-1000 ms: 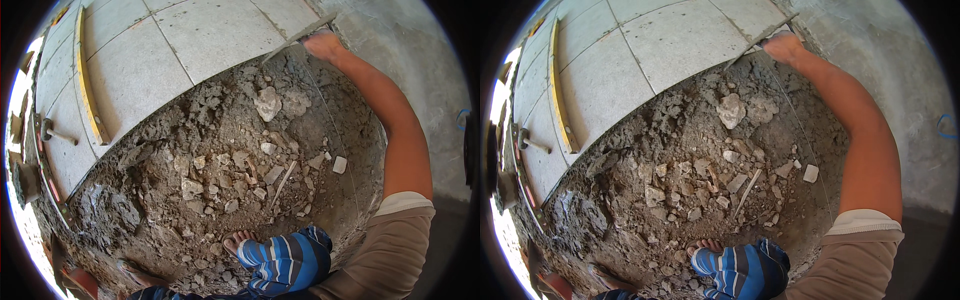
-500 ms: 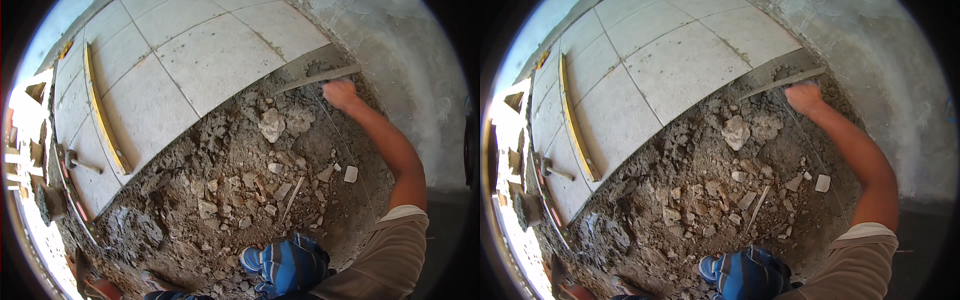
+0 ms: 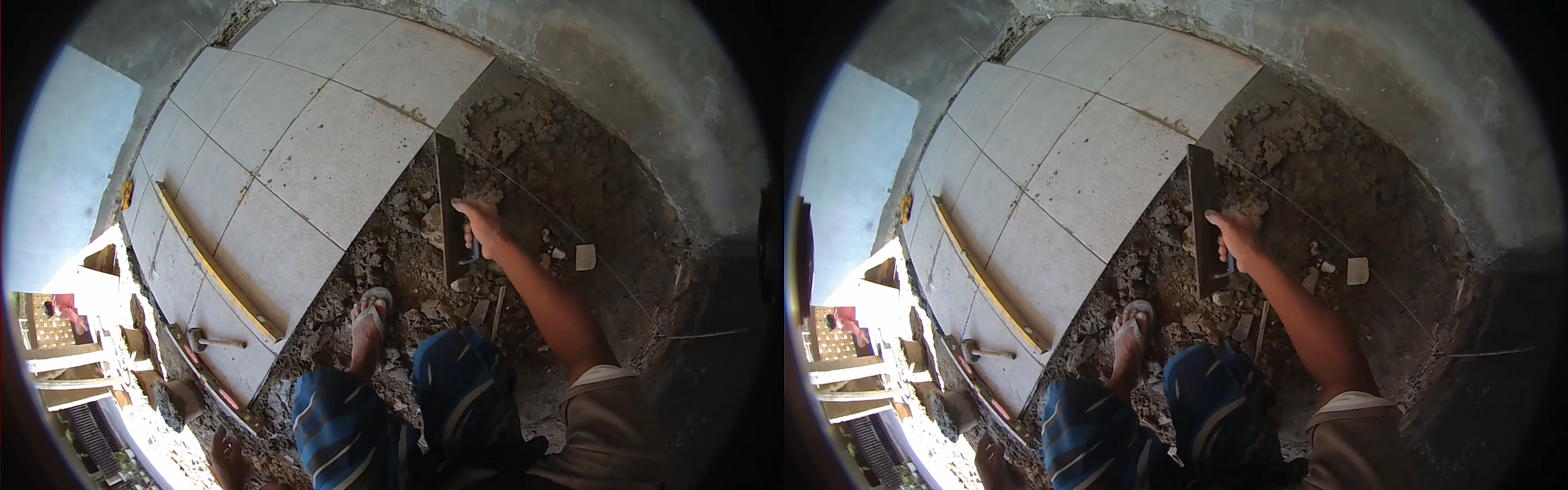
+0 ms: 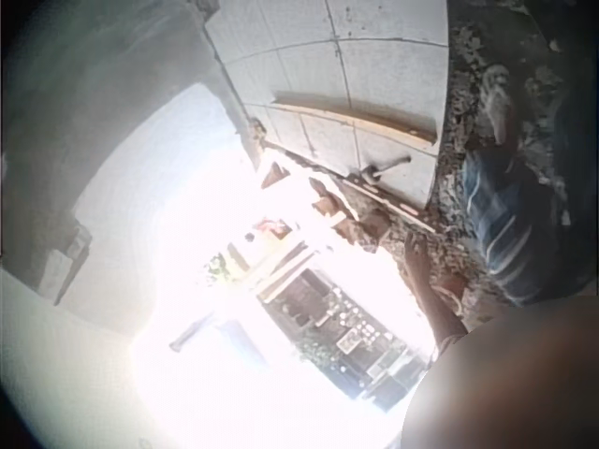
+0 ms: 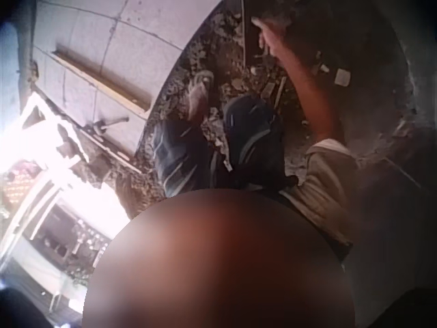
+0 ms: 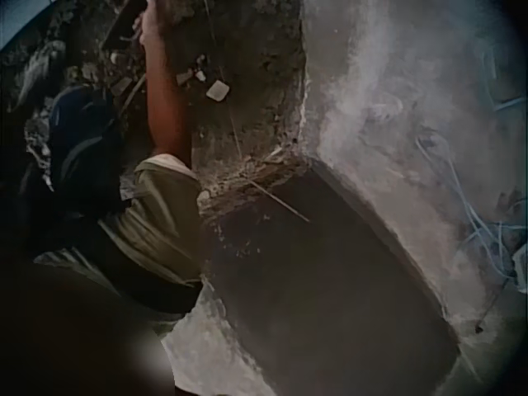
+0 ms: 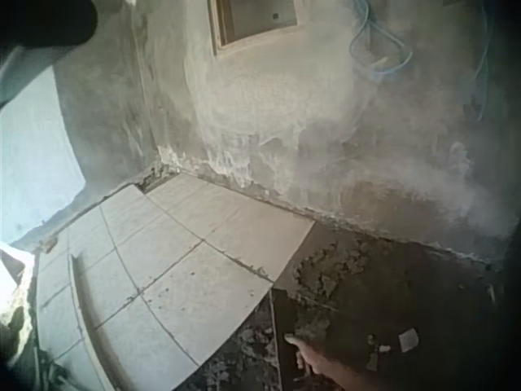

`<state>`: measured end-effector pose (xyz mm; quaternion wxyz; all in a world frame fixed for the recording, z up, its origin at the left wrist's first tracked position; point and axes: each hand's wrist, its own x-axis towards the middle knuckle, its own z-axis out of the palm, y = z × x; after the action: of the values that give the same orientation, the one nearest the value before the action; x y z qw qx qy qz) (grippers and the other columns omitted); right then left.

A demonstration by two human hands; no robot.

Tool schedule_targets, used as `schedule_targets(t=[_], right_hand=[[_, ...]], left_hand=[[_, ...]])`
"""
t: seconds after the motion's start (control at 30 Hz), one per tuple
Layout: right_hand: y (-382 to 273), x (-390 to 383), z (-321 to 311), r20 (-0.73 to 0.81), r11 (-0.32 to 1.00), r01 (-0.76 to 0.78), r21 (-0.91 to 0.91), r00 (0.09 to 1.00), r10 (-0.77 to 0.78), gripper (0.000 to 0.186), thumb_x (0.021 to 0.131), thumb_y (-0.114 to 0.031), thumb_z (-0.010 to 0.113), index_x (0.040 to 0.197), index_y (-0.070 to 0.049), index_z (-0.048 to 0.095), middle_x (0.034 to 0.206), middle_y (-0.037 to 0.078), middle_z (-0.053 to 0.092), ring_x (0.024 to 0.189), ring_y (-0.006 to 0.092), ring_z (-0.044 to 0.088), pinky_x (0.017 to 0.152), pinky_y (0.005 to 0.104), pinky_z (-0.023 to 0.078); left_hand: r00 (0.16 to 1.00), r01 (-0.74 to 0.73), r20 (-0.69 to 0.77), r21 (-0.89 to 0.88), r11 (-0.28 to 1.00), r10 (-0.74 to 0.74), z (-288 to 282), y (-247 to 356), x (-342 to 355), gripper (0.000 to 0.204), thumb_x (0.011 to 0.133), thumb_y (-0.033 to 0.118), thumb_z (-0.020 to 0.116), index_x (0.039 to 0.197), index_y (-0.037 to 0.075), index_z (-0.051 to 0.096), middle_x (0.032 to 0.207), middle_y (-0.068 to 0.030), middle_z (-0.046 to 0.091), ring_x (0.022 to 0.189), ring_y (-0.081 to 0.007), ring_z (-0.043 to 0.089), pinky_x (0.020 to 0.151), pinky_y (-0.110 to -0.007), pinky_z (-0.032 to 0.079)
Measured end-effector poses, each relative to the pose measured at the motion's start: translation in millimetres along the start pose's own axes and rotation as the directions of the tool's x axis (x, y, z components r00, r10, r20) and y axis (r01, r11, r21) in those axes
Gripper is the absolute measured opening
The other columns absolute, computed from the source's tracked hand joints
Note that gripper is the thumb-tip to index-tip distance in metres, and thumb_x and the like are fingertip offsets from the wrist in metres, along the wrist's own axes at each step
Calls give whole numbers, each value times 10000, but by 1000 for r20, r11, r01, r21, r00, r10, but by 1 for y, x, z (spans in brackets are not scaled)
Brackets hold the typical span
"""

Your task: Apply mortar and position floor tiles using a hammer and level.

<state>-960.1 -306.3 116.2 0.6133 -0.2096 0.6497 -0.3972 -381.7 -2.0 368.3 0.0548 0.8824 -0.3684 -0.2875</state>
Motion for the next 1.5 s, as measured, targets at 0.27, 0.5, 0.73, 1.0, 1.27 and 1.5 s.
schedule_targets(t=[0.27, 0.5, 0.73, 1.0, 1.27, 1.5], right_hand=[[80, -3, 152, -21, 960, -81, 269, 996, 90, 412, 1009, -451, 640, 876, -64, 589, 612, 28, 468, 450, 161, 476, 416, 364, 406], [124, -16, 223, -177, 945, -51, 324, 978, 113, 490, 1005, -502, 638, 788, -64, 601, 568, 18, 472, 426, 150, 494, 397, 344, 392], [73, 41, 196, -195, 892, -56, 449, 968, 159, 487, 997, -491, 661, 768, -65, 609, 532, 6, 475, 390, 121, 464, 364, 311, 353], [89, 30, 192, -354, 854, 102, 509, 930, 101, 403, 1028, -433, 630, 856, -69, 638, 574, 12, 535, 407, 102, 478, 357, 282, 356], [152, -26, 235, -205, 827, 30, 561, 973, 103, 344, 1050, -321, 559, 1110, -13, 701, 774, 48, 674, 542, 89, 595, 408, 256, 417], [167, -13, 282, -307, 830, 155, 535, 951, 20, 379, 1061, -400, 516, 1059, -72, 706, 694, 13, 639, 443, 101, 504, 411, 277, 358]], left_hand=[[915, -388, 0, -270, 881, 403, 154, 94, 179, 473, 993, 174, 666, 1419, -10, 573, 1333, -173, 667, 1154, -252, 670, 968, -395, 543], [618, -733, 20, -345, 586, 786, 249, 290, 288, 507, 965, 158, 714, 1436, 37, 572, 1360, -148, 669, 1210, -283, 661, 985, -436, 529], [407, -845, 68, -351, 404, 911, 294, 380, 320, 513, 959, 171, 732, 1432, 49, 575, 1375, -155, 658, 1222, -306, 658, 984, -437, 534], [435, -845, 88, -304, 440, 896, 300, 333, 334, 464, 956, 166, 736, 1392, 62, 613, 1315, -174, 677, 1188, -315, 672, 962, -436, 549], [564, -776, 40, -317, 546, 825, 282, 284, 340, 407, 989, 162, 695, 1366, 20, 633, 1308, -152, 694, 1215, -269, 660, 995, -389, 536], [520, -804, 56, -304, 511, 852, 278, 296, 332, 400, 996, 152, 683, 1369, 19, 628, 1318, -152, 691, 1215, -271, 658, 992, -397, 543]])
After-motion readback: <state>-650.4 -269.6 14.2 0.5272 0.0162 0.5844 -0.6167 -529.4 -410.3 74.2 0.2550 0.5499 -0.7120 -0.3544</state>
